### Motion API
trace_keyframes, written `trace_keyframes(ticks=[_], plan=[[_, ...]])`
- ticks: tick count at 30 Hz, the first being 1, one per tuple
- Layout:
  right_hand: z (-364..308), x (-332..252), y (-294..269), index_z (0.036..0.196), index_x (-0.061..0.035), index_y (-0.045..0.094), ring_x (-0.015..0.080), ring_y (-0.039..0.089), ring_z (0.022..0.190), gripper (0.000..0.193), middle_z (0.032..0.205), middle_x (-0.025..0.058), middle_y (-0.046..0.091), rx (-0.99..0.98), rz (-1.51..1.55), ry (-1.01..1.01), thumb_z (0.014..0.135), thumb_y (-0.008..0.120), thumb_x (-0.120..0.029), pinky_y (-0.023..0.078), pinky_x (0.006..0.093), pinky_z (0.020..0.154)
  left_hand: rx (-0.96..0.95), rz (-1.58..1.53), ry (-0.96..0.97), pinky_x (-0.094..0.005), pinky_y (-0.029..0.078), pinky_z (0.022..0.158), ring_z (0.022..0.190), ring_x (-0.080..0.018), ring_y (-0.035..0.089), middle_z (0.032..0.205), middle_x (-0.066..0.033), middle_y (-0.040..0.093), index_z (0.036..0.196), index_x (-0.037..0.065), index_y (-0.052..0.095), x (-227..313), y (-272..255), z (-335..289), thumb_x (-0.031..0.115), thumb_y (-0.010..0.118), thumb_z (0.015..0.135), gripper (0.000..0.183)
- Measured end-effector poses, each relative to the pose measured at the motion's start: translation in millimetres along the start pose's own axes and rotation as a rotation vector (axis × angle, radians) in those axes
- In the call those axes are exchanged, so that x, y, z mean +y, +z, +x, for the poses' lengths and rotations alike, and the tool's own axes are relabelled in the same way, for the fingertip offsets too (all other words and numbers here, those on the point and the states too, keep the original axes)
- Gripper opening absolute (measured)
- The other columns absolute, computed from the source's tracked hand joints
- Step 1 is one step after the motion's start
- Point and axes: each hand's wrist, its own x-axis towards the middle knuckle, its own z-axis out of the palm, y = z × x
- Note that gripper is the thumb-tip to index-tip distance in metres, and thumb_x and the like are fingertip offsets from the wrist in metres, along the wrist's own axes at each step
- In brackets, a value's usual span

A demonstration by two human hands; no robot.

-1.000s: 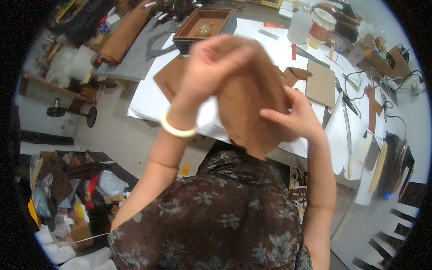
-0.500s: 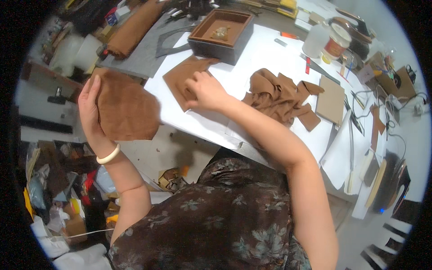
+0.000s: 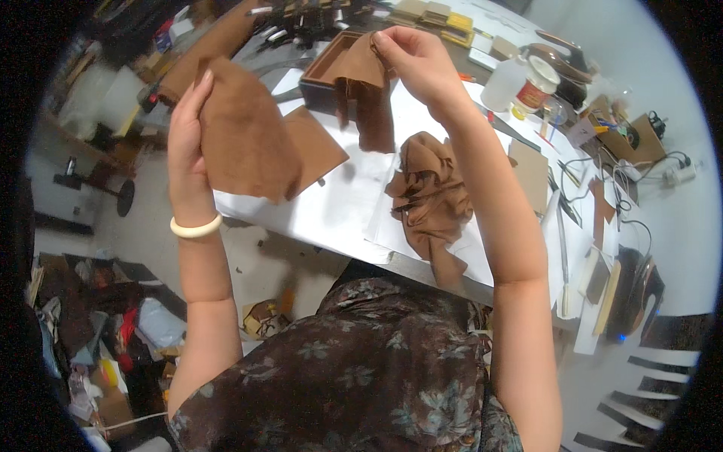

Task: The person uses a metal ruler and a craft knife to trim a piece of brown cardboard on a white work surface. They then use an iron to press a piece of brown fabric, place the cardboard on the fabric to check alignment, and cut the fabric with scissors. The person folds the fabric around the cardboard to form a cover.

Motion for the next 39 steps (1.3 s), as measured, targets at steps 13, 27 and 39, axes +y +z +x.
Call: trace_keyframes(ticks=[13,27,39], plan=[[-12,25,0,0.106,-0.0084,0.074,0.0005,0.057,0.082,0.036,0.089,-0.0087,0.069,-0.048,0.056,0.162,0.109,0.064,-0.043,0.046,0.0209,0.077,0.283,0.559,-0.016,-0.0314,0.056,0.082,0.095,-0.0163,0.071,0.107,-0.0083,0.078,0.124,-0.002,0.072,-94,-135,53,0.028,0.073,0.103,0.037],[-28,5,58,0.119,-0.0041,0.068,0.0052,0.063,0.09,0.032,0.099,-0.0009,0.071,-0.363,0.164,0.173,0.104,0.072,-0.031,0.053,0.0248,0.082,-0.392,0.312,0.134,-0.0266,0.053,0.094,0.104,-0.0079,0.065,0.115,-0.0016,0.073,0.114,0.002,0.072,-80,-12,13,0.018,0.07,0.106,0.018],[-23,54,105,0.113,-0.0045,0.071,0.0038,0.058,0.08,0.016,0.086,-0.0054,0.067,-0.336,0.084,0.238,0.106,0.065,-0.018,0.047,0.0228,0.07,0.211,0.416,0.023,-0.0216,0.04,0.056,0.062,-0.0006,0.049,0.075,0.0072,0.064,0.089,0.009,0.071,-35,-95,-3,0.035,0.068,0.108,0.032]])
